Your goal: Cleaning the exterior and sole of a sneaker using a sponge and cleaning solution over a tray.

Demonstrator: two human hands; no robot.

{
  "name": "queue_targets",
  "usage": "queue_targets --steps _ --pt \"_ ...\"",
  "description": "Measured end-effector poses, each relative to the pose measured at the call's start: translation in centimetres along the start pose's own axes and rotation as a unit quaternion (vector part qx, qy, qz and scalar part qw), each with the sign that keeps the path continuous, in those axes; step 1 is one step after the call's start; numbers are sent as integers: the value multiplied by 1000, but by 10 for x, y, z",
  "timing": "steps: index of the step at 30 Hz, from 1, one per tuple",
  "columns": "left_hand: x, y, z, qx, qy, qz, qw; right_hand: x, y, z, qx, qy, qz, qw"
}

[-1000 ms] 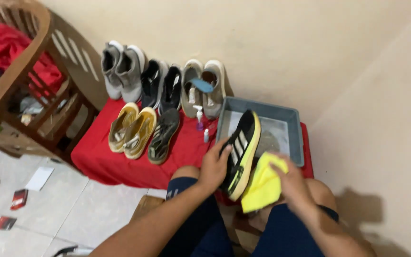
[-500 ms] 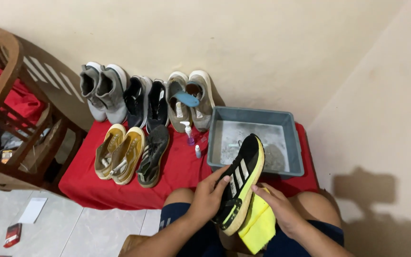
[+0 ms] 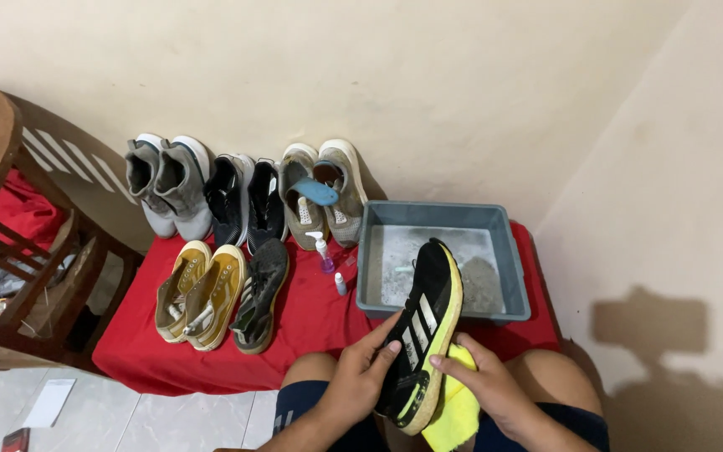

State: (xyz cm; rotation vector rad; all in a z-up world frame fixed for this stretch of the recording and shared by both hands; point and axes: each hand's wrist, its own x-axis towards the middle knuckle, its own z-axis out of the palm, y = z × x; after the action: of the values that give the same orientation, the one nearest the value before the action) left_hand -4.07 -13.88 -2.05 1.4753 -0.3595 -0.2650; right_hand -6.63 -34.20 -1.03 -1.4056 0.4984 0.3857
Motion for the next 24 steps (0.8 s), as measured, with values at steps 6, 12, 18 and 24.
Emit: queue_targets --steps 6,12,18,24 --pt "-1 6 -1 -39 -13 -21 999 -2 -3 4 -15 6 8 1000" --pt "-5 16 -1 4 -49 -36 998 -3 -3 3 -22 20 -11 999" --pt "-6 17 1 17 -64 2 998 -6 -4 2 -58 23 -34 997" --pt "-6 12 2 18 -43 7 999 -4 0 0 -52 11 -40 998"
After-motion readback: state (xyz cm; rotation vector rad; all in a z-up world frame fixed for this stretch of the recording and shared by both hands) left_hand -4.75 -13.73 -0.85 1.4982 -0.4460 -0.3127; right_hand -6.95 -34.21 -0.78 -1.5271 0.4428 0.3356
